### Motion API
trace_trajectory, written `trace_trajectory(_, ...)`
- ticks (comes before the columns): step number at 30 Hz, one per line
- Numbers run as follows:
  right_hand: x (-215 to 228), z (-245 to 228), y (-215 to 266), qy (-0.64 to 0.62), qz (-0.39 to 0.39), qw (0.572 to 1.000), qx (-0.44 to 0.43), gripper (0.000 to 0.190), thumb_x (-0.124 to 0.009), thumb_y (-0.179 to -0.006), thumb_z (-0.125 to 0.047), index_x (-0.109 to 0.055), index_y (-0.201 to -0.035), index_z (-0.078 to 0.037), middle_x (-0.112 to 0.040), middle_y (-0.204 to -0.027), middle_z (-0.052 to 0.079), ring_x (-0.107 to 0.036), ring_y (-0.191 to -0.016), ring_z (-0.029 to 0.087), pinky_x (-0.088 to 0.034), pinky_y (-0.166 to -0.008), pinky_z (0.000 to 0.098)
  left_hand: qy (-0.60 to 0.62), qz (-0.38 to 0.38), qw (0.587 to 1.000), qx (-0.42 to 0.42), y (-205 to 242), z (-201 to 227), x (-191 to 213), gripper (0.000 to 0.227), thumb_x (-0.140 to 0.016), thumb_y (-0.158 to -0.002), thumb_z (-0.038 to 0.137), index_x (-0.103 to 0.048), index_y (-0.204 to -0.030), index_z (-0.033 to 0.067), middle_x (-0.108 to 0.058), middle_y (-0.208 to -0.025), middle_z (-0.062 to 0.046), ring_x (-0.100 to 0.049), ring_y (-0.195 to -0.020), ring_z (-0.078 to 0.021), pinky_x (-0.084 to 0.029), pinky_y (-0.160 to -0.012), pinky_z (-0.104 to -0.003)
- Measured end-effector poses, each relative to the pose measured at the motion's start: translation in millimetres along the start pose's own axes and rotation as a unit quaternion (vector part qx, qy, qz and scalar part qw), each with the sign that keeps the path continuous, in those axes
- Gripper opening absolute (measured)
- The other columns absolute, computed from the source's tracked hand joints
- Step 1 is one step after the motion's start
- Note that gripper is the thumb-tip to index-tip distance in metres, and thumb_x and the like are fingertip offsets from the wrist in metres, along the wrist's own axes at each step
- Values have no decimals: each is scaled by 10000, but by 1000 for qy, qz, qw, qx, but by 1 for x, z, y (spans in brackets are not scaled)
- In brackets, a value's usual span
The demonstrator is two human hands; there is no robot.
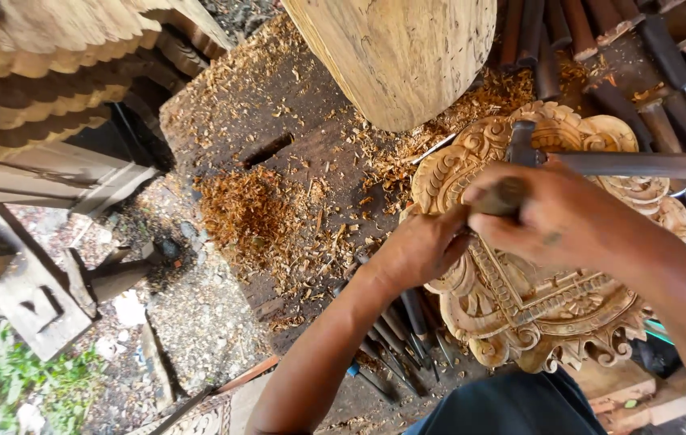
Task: The person carves an intricate wooden plaque using a hammer and various chisels, occasionally clearing wood shavings from the workbench by hand.
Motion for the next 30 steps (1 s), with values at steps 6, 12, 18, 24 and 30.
trace_trajectory(6, 13, -46, -47, 160, -110, 971, -140, 591, -634, -918, -577, -541, -1293, -129, -696, -777, 100, -669, -610, 216, -580, -588, 382, 41, 107, 990, -80, -13, -20, -20, 152, -639, -876, 33, -594, -1016, -1, -673, -847, -163, -686, -742, -322, -583, -692, -413)
trace_trajectory(12, 40, -65, -55, 180, 41, 982, 36, 605, -634, -919, -556, -596, -1274, -67, -715, -802, 164, -702, -644, 288, -601, -593, 442, 153, 10, 978, 138, -11, -46, -39, 184, -680, -947, 129, -621, -1061, -3, -704, -749, -139, -702, -651, -266, -556, -616, -386)
trace_trajectory(18, 34, -91, -63, 189, -13, 979, 79, 434, -647, -958, -428, -609, -1164, -48, -690, -842, 140, -705, -658, 268, -618, -586, 399, 140, 99, 981, 91, -1, -48, -45, 156, -693, -850, -2, -680, -1004, 12, -718, -847, -111, -722, -787, -234, -585, -692, -357)
trace_trajectory(24, 20, -137, -69, 224, -83, 962, 129, 420, -652, -938, -386, -596, -1211, -72, -664, -872, 104, -685, -697, 243, -615, -609, 401, 180, 152, 971, 38, 9, -64, -68, 273, -708, -819, -2, -645, -1084, 14, -695, -949, -113, -694, -895, -245, -575, -771, -365)
trace_trajectory(30, 11, -169, -83, 235, -114, 954, 149, 369, -624, -981, -334, -565, -1217, -57, -646, -828, 100, -659, -677, 211, -619, -578, 370, 122, 137, 982, 45, 12, -71, -73, 278, -725, -806, 11, -653, -1074, 19, -689, -967, -114, -683, -916, -264, -568, -789, -378)
Point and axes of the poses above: each hand's wrist, its own y-axis away from the middle knuckle, its own x-axis out of the back of the hand, z = x × y, the point moved 5 cm from there along -y, towards the middle knuckle
